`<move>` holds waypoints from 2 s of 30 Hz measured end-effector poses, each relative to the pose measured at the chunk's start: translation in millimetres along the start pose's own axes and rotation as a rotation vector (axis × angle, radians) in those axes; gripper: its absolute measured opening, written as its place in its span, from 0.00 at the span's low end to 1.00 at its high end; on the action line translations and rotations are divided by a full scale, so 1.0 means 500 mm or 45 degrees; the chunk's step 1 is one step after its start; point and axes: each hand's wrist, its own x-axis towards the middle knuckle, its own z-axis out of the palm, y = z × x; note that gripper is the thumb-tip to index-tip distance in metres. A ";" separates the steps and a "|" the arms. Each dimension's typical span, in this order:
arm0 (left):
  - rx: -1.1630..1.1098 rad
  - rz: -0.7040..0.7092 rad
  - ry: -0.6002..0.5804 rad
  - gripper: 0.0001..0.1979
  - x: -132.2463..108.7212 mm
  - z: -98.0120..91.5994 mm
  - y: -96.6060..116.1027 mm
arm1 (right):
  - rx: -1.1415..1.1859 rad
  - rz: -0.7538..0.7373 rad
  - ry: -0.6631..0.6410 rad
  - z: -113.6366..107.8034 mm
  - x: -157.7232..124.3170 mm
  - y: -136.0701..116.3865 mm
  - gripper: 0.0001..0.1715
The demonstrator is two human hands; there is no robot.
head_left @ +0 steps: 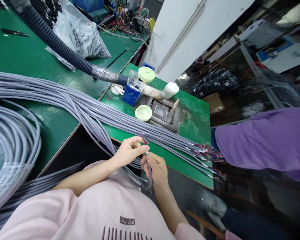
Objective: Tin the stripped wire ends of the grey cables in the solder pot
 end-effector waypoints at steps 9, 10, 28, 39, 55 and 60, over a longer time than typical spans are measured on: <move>0.320 0.327 0.289 0.11 -0.001 -0.020 0.028 | -0.065 0.035 -0.008 0.015 0.010 -0.017 0.23; 0.355 0.325 0.296 0.11 0.001 -0.021 0.029 | -0.068 0.040 -0.012 0.017 0.011 -0.019 0.23; 0.937 0.928 0.216 0.05 -0.004 -0.032 0.014 | 0.708 0.244 -0.281 0.032 0.073 -0.039 0.11; 0.327 0.617 0.330 0.10 0.001 -0.008 0.008 | 0.452 0.054 -0.092 0.027 0.102 -0.056 0.12; 1.210 0.853 0.252 0.09 0.091 -0.112 -0.016 | -1.258 -0.543 0.208 -0.049 0.339 -0.134 0.16; 1.212 0.880 0.227 0.09 0.088 -0.112 -0.017 | -1.591 -0.383 0.098 -0.036 0.374 -0.130 0.15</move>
